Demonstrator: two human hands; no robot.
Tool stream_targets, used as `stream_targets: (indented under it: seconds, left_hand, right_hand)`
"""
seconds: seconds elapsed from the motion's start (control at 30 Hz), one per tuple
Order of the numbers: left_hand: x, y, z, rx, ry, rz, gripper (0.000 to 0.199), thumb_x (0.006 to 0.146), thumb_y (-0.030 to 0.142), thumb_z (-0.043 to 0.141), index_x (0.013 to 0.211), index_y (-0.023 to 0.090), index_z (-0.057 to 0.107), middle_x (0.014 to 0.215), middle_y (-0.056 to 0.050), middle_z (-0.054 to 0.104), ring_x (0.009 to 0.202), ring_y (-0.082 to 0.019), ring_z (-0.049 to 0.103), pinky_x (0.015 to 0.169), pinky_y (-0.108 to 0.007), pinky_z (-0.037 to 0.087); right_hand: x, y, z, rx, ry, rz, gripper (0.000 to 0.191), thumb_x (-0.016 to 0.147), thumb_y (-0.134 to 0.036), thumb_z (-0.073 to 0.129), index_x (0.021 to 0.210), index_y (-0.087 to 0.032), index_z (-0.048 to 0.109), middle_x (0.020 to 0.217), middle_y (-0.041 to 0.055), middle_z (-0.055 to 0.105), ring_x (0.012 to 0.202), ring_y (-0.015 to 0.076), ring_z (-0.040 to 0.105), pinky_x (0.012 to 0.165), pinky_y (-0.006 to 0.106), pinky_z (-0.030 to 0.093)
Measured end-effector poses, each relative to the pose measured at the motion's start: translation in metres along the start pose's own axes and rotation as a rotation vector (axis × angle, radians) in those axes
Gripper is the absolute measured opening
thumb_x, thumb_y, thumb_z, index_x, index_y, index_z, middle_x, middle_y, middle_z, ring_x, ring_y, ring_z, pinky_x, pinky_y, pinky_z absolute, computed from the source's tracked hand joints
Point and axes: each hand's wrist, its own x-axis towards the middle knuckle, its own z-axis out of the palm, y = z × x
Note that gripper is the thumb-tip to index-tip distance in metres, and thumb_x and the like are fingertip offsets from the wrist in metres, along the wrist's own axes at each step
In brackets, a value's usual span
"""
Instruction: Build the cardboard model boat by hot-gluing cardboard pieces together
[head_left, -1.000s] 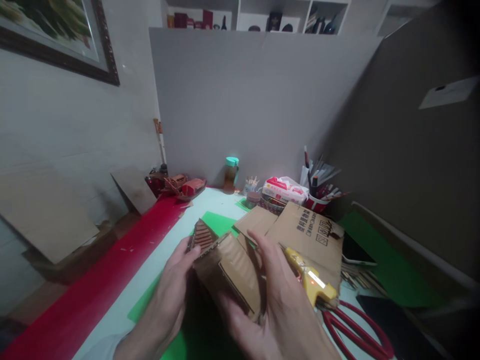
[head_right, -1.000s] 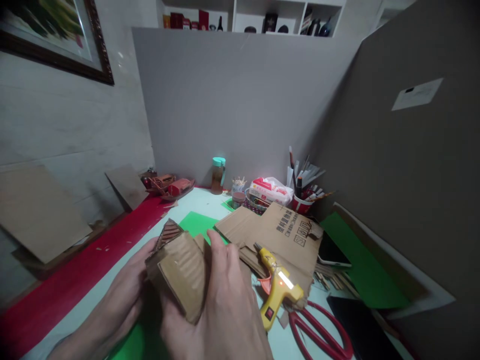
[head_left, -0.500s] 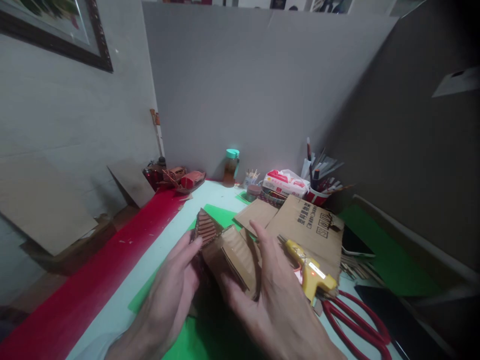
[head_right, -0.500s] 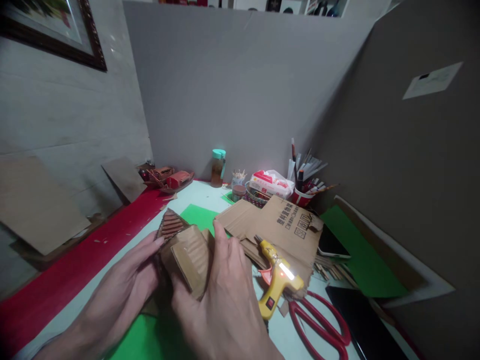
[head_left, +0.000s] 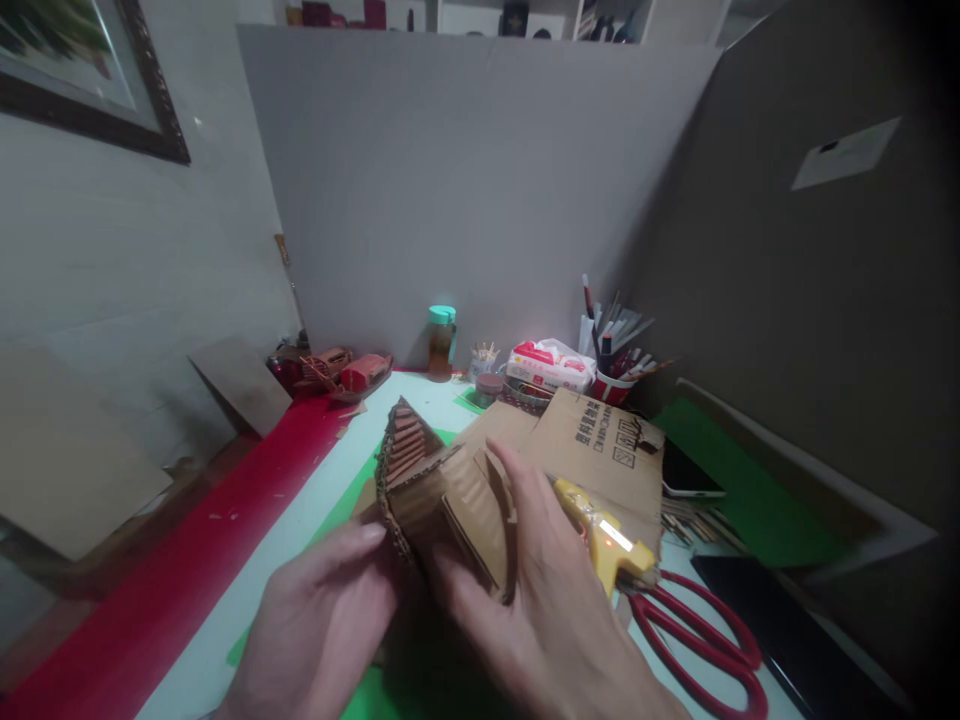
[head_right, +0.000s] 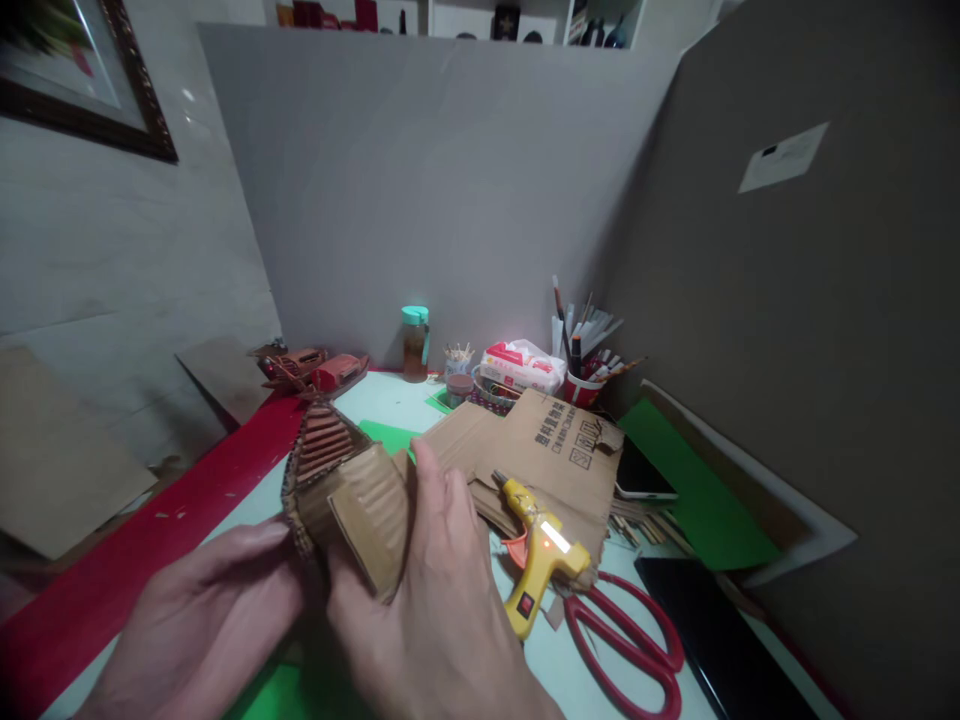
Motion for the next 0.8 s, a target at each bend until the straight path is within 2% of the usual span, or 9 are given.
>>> stream_targets:
  seconds: [0.07,0.17,0.3,0.37,0.47,0.53,0.6,0.67,0.8]
  left_hand:
    - [-0.001,-0.003,-0.002,0.005,-0.054,-0.012,0.052,0.088,0.018,0.058,0.14,0.024,0.059,0.13,-0.006,0.072,0.134,-0.035,0.056,0.117,-0.055,0.04]
    - [-0.002,-0.011,-0.002,0.049,-0.114,-0.032,0.052,0.094,0.03,0.056,0.146,0.03,0.051,0.138,-0.005,0.068,0.139,-0.033,0.051,0.118,-0.053,0.039]
    - [0.002,-0.023,-0.005,0.178,-0.133,0.028,0.054,0.097,0.043,0.051,0.15,0.032,0.045,0.143,-0.005,0.064,0.143,-0.032,0.046,0.119,-0.052,0.038]
    - [0.004,-0.026,-0.011,0.247,-0.092,0.079,0.056,0.097,0.047,0.05,0.151,0.035,0.043,0.145,-0.004,0.063,0.145,-0.03,0.044,0.119,-0.05,0.038]
    - [0.005,-0.029,-0.028,0.408,0.066,0.161,0.061,0.091,0.055,0.057,0.148,0.034,0.048,0.144,-0.002,0.064,0.15,-0.029,0.034,0.12,-0.045,0.04]
    - [0.001,-0.03,-0.043,0.485,0.153,0.208,0.068,0.081,0.05,0.073,0.145,0.033,0.053,0.142,0.0,0.065,0.154,-0.027,0.02,0.121,-0.04,0.038]
    - [-0.002,-0.032,-0.055,0.516,0.193,0.23,0.078,0.071,0.042,0.084,0.143,0.034,0.055,0.144,0.003,0.063,0.156,-0.024,0.01,0.122,-0.035,0.035]
    - [-0.004,-0.032,-0.062,0.526,0.201,0.222,0.076,0.072,0.043,0.083,0.142,0.034,0.056,0.144,0.003,0.063,0.156,-0.025,0.012,0.121,-0.037,0.037]
    - [-0.001,-0.027,-0.071,0.512,0.166,0.141,0.065,0.087,0.061,0.06,0.145,0.032,0.054,0.141,-0.002,0.065,0.151,-0.03,0.028,0.118,-0.051,0.043]
  right_hand:
    - [0.0,0.0,-0.001,0.011,0.023,-0.037,0.064,0.088,-0.045,0.054,0.146,-0.023,0.039,0.125,0.0103,0.059,0.116,0.0293,0.062,0.092,0.045,0.054]
    - [-0.001,0.005,0.0,-0.02,0.084,-0.094,0.061,0.088,-0.044,0.056,0.144,-0.027,0.041,0.123,0.0101,0.061,0.11,0.031,0.064,0.092,0.049,0.052]
    - [-0.004,0.017,0.004,-0.119,0.157,-0.221,0.073,0.087,-0.045,0.062,0.152,-0.039,0.03,0.129,0.0083,0.062,0.118,0.0374,0.061,0.095,0.058,0.049]
    - [-0.005,0.021,0.006,-0.16,0.178,-0.263,0.079,0.087,-0.047,0.064,0.155,-0.041,0.025,0.124,0.008,0.065,0.114,0.0392,0.062,0.089,0.057,0.052]
    - [-0.005,0.024,0.009,-0.189,0.166,-0.293,0.086,0.084,-0.051,0.067,0.157,-0.037,0.023,0.114,0.0097,0.066,0.101,0.0385,0.064,0.085,0.059,0.052]
    - [-0.007,0.023,0.012,-0.193,0.158,-0.317,0.092,0.083,-0.05,0.068,0.159,-0.032,0.019,0.106,0.0104,0.065,0.093,0.0364,0.063,0.082,0.059,0.053]
    - [-0.008,0.02,0.014,-0.195,0.174,-0.32,0.095,0.082,-0.049,0.068,0.16,-0.028,0.017,0.101,0.0103,0.065,0.088,0.0353,0.063,0.079,0.059,0.054]
    - [-0.008,0.015,0.015,-0.207,0.189,-0.301,0.094,0.082,-0.047,0.068,0.16,-0.027,0.02,0.1,0.0109,0.066,0.088,0.0361,0.064,0.078,0.058,0.055]
    - [-0.007,0.002,0.008,-0.226,0.153,-0.273,0.099,0.074,-0.047,0.076,0.158,-0.028,0.028,0.099,0.0096,0.071,0.091,0.0395,0.066,0.081,0.057,0.058]
